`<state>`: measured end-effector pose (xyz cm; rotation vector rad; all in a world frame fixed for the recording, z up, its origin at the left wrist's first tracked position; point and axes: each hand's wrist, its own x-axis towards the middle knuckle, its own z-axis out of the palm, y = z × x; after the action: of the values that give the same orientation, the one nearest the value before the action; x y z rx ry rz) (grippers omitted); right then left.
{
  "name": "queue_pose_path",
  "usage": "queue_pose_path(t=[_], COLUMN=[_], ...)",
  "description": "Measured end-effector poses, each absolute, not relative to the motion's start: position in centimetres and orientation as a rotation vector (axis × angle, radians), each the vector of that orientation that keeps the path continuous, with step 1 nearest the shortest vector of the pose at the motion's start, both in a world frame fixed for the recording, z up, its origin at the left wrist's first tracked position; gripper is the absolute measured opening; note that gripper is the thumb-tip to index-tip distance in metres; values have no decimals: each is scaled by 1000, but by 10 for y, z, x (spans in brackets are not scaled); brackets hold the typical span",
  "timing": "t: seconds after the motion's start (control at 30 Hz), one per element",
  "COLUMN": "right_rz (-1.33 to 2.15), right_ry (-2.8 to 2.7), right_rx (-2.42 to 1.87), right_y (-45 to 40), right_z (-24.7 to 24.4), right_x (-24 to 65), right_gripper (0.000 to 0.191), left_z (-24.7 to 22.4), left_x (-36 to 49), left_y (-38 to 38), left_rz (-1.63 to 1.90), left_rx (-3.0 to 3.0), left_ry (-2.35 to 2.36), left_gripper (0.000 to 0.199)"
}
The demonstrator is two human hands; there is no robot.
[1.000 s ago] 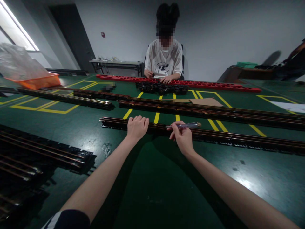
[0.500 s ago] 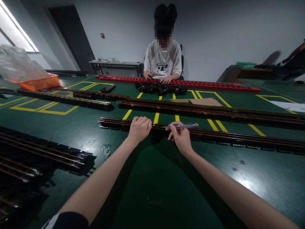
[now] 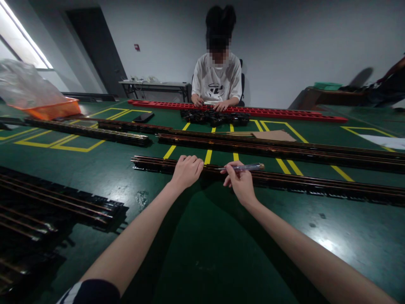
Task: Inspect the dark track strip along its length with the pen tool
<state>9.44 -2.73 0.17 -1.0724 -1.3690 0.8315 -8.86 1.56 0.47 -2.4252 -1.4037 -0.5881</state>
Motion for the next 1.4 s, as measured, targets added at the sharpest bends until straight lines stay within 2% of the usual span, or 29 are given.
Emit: queue_pose_path(t=[0.83,1.4], right_rz=[1048,1127], right_ry=[-1259,-1339], right_rx=[-1005,-988], right_y=[-17,-24], right_z=[13,14], right_x=[107,118], right_gripper=[34,32], left_z=[1,3], left_x=[-101,-96], left_y=[23,18], left_rz=[-715,-729], left_rx=[-2367,-2350], left_ry=[-1458,-1575], left_gripper=[43,42])
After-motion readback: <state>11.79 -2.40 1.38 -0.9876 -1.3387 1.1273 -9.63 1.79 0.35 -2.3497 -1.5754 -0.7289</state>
